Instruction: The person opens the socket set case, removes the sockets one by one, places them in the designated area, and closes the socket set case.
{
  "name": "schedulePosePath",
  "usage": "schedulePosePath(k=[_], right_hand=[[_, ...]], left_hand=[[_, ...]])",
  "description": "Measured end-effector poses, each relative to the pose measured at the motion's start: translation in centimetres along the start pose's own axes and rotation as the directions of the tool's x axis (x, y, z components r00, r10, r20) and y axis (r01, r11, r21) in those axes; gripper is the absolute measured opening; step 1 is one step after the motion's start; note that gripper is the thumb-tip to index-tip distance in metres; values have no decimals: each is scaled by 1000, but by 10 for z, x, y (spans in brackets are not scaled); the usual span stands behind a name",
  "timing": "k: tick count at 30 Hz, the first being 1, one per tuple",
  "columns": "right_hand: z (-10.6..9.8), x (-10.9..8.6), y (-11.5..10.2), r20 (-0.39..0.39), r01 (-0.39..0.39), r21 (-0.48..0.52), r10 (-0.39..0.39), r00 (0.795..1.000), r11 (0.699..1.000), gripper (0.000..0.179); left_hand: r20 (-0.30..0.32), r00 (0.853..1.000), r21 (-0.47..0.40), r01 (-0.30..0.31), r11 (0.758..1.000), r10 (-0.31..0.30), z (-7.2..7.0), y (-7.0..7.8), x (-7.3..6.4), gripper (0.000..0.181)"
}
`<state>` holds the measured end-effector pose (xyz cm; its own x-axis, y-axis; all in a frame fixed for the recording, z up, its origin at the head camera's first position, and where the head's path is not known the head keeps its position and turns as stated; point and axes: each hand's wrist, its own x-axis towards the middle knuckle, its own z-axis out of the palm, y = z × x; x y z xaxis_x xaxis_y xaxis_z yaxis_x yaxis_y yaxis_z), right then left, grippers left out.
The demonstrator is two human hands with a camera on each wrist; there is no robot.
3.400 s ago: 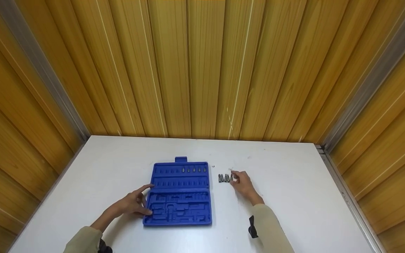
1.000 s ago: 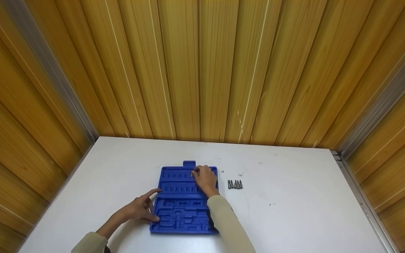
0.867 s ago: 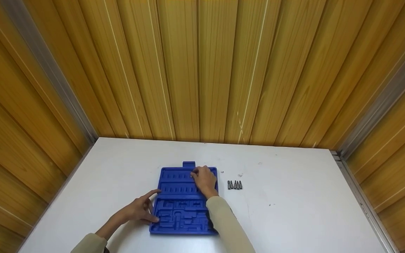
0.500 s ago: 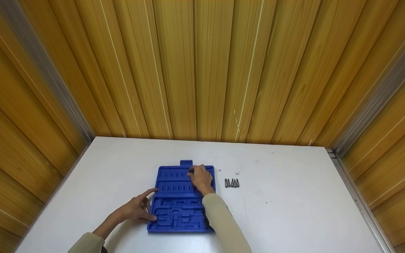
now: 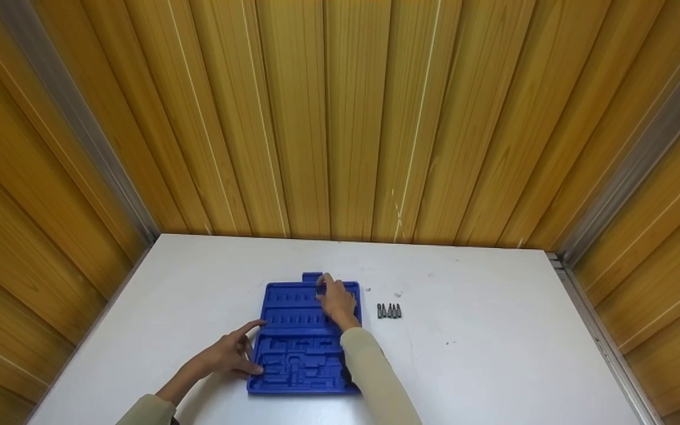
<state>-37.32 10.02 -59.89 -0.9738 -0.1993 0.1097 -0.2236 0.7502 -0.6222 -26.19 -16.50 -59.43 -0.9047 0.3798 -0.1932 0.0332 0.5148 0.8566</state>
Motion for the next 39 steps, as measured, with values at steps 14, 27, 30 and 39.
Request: schedulePosePath(k=[14,27,30,39], right_hand=[[-3,-8,6,-43,122,176,-117,992,977,8],[-24,-26,13,23,123,421,-146,989,899,16],[-29,-30,16,37,123,414,-152,988,902,20],[-44,-40,24,9,197,405,-220,976,893,35]], left_hand=[[-6,1000,83,-17,996,17,2,1,0,100],[-26,1000,113,-13,993,16,1,5,-2,98],[-33,999,116,-9,993,13,2,5,-3,98],[-19,1000,95,3,995,-1,1,4,-3,101]])
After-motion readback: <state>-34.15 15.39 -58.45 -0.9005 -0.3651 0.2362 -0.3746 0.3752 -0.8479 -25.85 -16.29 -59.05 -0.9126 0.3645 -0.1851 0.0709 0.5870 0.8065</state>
